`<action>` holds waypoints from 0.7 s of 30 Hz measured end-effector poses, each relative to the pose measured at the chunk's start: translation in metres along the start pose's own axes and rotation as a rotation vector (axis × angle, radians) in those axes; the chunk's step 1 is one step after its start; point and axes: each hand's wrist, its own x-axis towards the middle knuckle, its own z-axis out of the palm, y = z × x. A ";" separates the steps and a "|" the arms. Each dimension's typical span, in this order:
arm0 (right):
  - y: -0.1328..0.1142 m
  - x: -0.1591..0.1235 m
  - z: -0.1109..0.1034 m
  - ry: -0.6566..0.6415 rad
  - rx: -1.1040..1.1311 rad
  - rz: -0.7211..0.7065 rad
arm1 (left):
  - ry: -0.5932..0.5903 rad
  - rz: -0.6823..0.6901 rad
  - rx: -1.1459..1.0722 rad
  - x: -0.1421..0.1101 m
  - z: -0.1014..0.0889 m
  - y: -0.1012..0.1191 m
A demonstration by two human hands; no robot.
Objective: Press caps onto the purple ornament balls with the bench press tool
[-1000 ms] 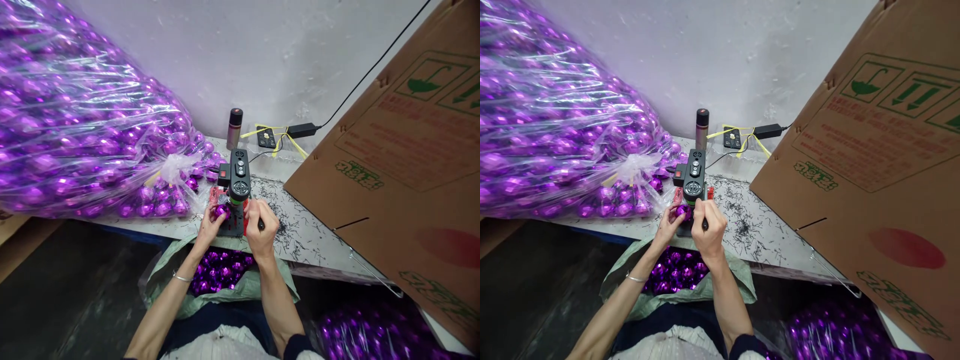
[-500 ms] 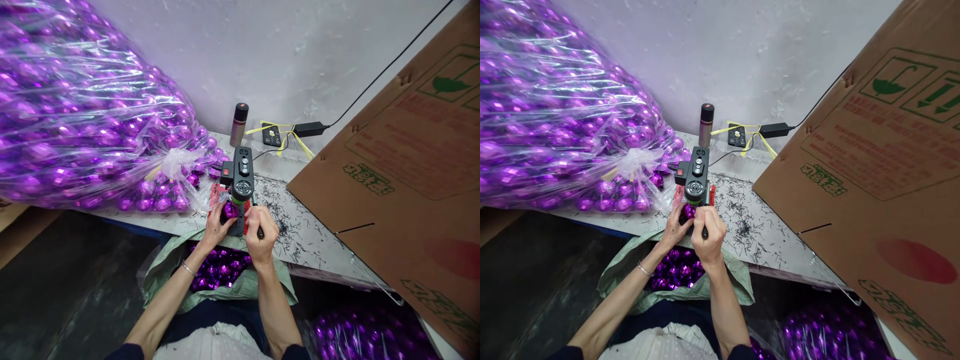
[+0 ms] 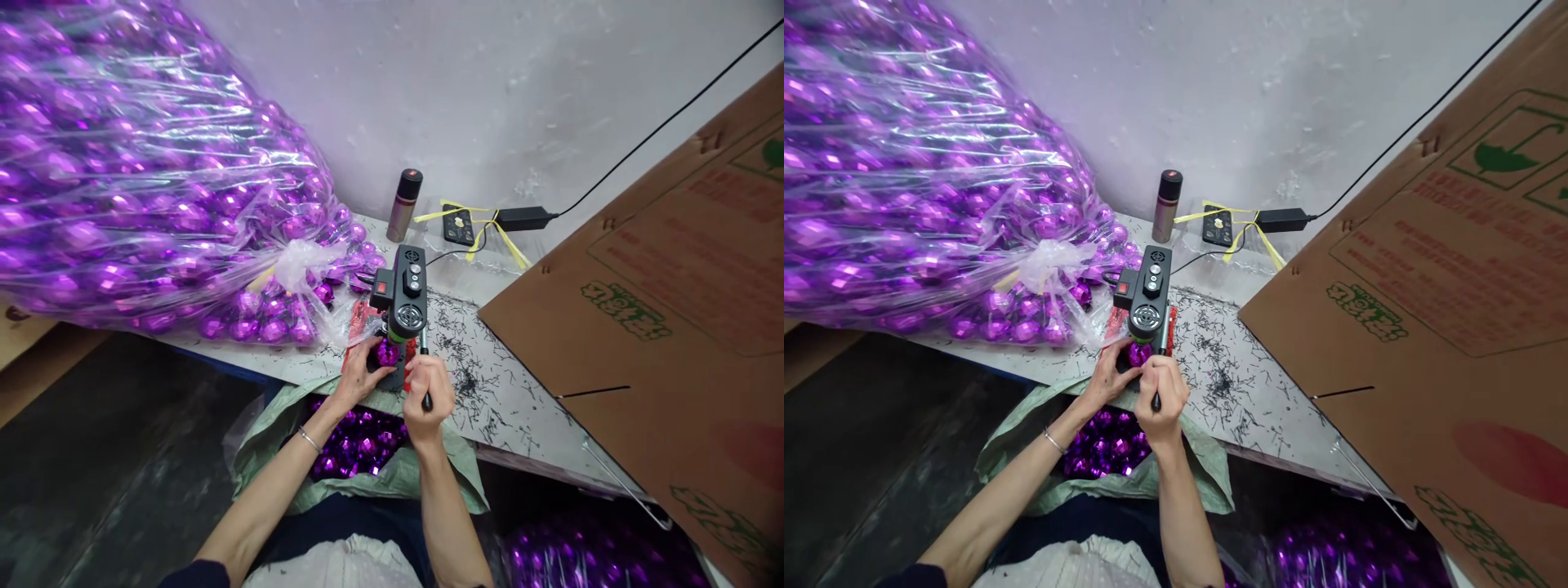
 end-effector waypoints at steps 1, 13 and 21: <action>0.003 -0.005 0.002 0.011 0.003 -0.012 | 0.002 0.004 -0.005 0.000 0.000 0.000; 0.022 -0.029 0.013 0.064 0.023 -0.024 | 0.003 0.016 -0.031 0.001 -0.002 0.003; 0.032 -0.038 0.021 0.129 0.052 -0.028 | 0.018 0.021 -0.026 0.000 0.001 -0.002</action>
